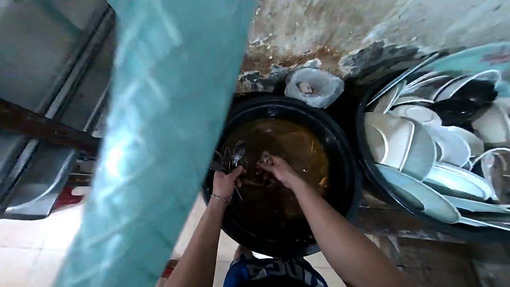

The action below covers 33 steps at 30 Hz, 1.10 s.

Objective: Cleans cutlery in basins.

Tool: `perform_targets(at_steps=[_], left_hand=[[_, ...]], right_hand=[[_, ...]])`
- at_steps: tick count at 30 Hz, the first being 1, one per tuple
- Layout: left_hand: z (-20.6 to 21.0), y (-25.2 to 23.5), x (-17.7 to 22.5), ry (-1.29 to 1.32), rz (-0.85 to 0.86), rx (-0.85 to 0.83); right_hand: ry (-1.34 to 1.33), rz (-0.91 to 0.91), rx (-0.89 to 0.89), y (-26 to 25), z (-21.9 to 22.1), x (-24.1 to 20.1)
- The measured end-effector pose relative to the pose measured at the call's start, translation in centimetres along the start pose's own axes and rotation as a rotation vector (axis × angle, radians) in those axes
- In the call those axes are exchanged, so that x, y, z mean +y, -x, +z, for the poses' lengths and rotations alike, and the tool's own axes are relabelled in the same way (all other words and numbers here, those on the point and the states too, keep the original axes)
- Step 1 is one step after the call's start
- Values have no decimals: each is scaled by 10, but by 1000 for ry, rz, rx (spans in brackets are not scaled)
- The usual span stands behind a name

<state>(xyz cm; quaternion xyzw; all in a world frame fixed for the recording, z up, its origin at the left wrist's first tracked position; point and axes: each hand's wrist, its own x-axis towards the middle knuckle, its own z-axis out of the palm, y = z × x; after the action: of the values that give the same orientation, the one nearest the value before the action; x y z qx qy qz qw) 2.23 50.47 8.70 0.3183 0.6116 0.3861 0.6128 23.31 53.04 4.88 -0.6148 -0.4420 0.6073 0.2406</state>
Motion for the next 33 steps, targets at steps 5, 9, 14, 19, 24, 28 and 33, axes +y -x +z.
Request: perform_targets(at_steps=[5,9,14,19,24,28,33], left_hand=[[20,-19,6,-27,7,-38],[36,-22,3,-42,13,-97],[37,-20,-11,-76,-21,-105],[33,-19,-14,-82,-5,-88],[30,-20,-19,-31,0,-77],[29,-20,-24,-52,-12,-76],[27,-14,-30,-71,-7,-64]], right_hand=[[-321,-89,-135,28,-34,-15],[-487,-168,-93,38,-48,-9],[-656,-209,2,41,-69,-4],[-701,-221,50,48,-85,-10],[-588,-258,101,45,-95,-14],[-523,-256,200,40,-102,-21],[-212,-283,369,32,-105,-24]])
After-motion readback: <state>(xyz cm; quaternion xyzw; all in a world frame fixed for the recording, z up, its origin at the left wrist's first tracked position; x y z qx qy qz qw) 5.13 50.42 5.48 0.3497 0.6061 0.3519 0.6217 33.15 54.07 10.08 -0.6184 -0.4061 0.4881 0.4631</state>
